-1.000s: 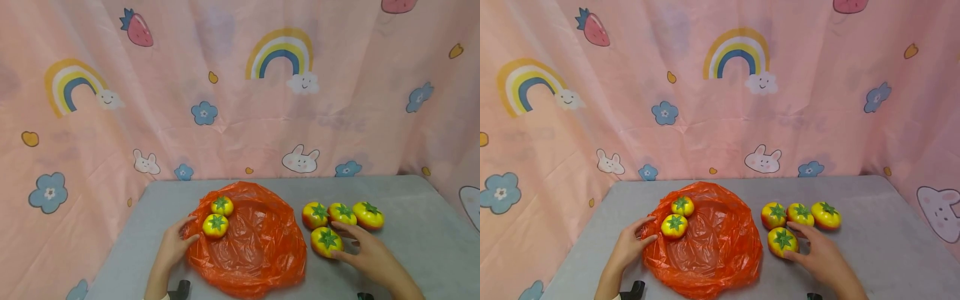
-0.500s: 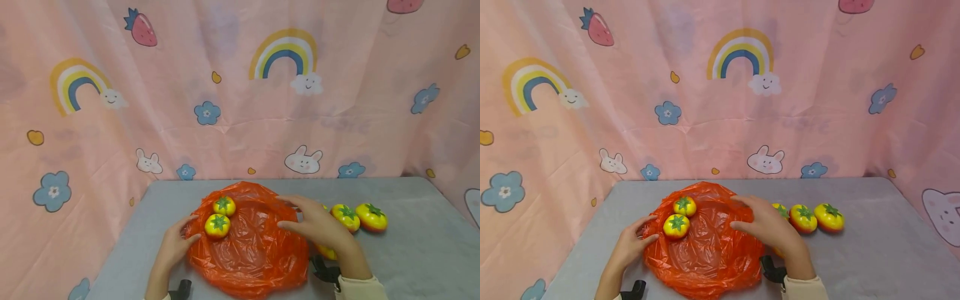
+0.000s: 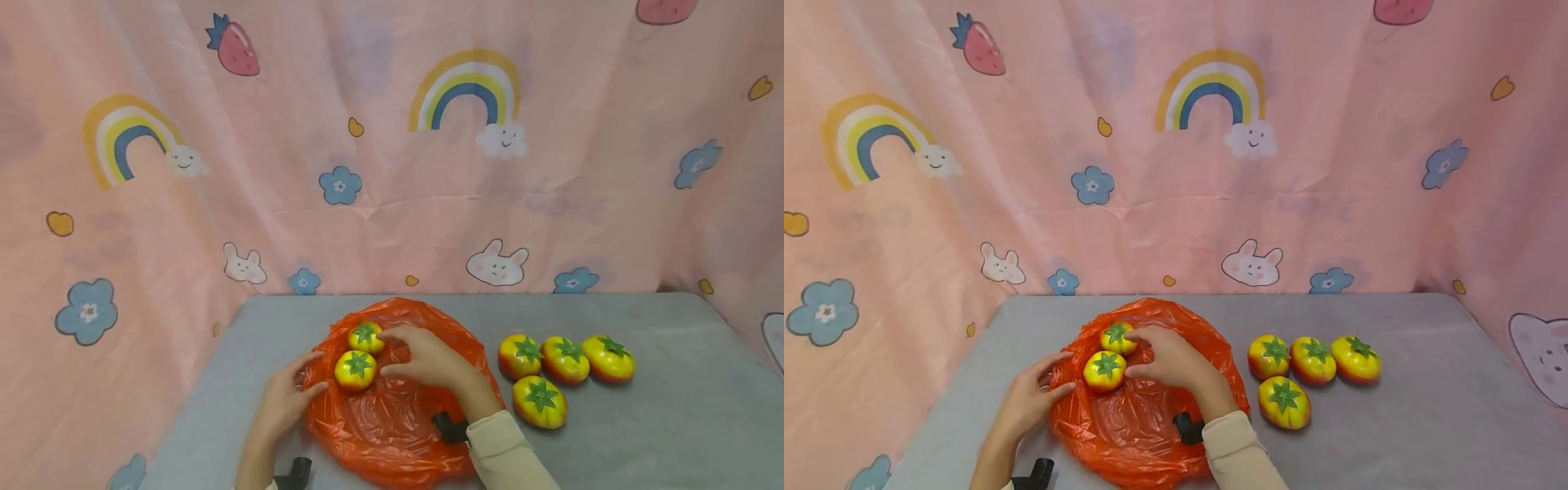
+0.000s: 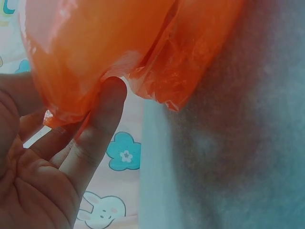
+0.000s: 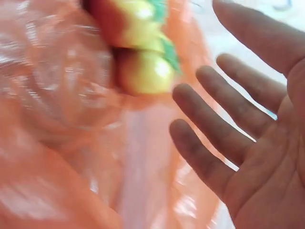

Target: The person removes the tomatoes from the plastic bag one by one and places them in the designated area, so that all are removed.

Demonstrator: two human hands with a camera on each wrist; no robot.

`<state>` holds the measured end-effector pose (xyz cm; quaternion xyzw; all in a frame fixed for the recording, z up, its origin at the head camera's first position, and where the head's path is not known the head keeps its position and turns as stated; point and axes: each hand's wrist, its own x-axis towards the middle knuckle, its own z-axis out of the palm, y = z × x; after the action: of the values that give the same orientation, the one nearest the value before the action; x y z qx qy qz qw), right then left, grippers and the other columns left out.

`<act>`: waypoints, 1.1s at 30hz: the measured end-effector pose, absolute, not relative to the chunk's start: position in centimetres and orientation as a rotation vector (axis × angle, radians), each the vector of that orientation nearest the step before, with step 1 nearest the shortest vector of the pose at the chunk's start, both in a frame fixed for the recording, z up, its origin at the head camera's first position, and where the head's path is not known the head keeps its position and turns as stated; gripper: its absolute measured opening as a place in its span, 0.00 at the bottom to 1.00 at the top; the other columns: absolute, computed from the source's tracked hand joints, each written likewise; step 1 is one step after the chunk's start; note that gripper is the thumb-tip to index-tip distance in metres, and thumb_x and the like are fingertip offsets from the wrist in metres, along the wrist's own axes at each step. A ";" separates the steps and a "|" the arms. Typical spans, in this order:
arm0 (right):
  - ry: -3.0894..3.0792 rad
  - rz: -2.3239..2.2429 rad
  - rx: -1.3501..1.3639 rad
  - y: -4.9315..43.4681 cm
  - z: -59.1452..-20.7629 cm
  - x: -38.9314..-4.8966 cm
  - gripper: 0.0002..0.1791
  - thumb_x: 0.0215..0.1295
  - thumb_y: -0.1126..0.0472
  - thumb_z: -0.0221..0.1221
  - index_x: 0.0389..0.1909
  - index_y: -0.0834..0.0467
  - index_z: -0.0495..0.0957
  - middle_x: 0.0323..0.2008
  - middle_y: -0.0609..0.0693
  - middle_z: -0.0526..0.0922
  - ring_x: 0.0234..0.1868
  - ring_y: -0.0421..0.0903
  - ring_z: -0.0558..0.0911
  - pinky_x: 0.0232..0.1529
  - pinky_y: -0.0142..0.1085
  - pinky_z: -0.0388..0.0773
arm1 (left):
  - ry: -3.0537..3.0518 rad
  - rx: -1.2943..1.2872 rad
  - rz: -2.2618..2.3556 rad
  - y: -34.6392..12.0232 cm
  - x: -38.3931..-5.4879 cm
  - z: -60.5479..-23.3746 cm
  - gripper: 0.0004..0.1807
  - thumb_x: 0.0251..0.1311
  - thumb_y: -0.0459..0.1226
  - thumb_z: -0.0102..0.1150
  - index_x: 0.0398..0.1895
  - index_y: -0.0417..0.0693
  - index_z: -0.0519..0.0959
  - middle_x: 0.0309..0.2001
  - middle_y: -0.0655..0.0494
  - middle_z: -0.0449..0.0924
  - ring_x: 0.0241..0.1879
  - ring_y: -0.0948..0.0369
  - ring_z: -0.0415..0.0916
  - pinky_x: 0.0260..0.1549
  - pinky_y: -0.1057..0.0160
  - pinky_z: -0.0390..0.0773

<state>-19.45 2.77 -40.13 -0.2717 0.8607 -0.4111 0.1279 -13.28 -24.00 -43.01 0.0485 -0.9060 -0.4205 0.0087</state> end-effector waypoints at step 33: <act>2.473 -1.091 -0.780 -1.6 -43.9 -19.0 0.32 0.54 0.48 0.73 0.61 0.43 0.74 0.62 0.45 0.77 0.61 0.46 0.77 0.65 0.52 0.77 | -2.858 0.152 -1.288 -23.6 -13.5 -43.3 0.29 0.56 0.34 0.70 0.63 0.54 0.77 0.69 0.41 0.71 0.63 0.42 0.76 0.56 0.46 0.81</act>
<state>-18.99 -1.58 -43.93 -0.2735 0.8672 -0.3827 0.1633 -13.54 -23.57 -43.26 0.0484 -0.9107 -0.4103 0.0018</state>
